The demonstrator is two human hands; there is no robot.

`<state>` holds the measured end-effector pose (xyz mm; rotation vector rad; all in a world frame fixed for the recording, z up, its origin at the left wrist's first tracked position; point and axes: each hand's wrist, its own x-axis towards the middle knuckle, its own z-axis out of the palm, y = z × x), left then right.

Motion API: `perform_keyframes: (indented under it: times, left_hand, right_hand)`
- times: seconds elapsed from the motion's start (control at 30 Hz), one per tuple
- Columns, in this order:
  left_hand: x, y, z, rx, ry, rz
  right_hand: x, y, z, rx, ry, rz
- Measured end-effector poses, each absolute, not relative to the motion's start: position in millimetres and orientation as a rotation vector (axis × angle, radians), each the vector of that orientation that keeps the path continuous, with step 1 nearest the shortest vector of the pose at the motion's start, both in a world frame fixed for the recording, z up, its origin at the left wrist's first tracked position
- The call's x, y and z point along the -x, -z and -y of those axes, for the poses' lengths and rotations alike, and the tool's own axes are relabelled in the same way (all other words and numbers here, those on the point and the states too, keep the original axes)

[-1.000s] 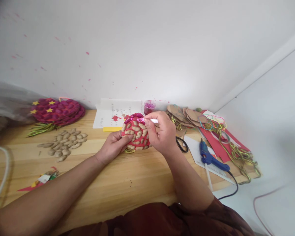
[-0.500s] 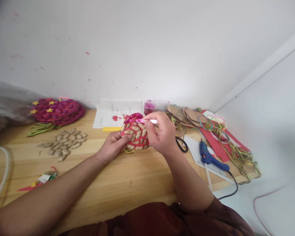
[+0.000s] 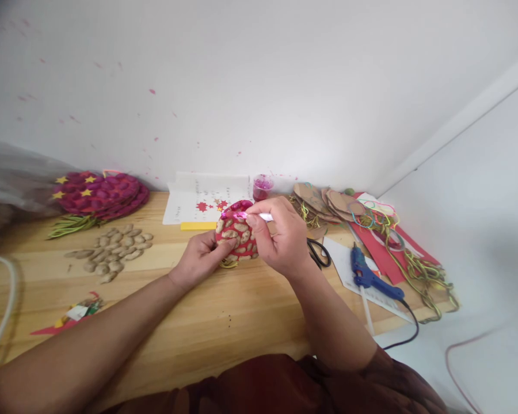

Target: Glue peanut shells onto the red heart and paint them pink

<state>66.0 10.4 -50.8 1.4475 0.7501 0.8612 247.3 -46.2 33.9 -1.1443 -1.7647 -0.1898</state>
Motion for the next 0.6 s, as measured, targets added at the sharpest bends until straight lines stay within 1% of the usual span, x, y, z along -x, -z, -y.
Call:
perform_keyframes:
  times: [0.17,0.33,0.5,0.6]
  left_hand:
    - [-66.4,51.4,-10.5,-1.491,-0.886,-0.759]
    - [-66.1,50.8,-10.4,-1.500,-0.897,-0.777]
    - [-65.9,50.1,-10.5,-1.506,-0.897,-0.775]
    - [-65.5,49.7,-10.6,-1.516,-0.889,-0.769]
  right_hand:
    - [-251.0,-36.8,46.9,1.177,0.276,1.713]
    - [-246.8,-37.7,48.2,1.111,0.231,1.801]
    - [-246.7,-37.9,47.9,1.157,0.307,1.734]
    - [-246.3,-38.0,48.7,1.140,0.289,1.740]
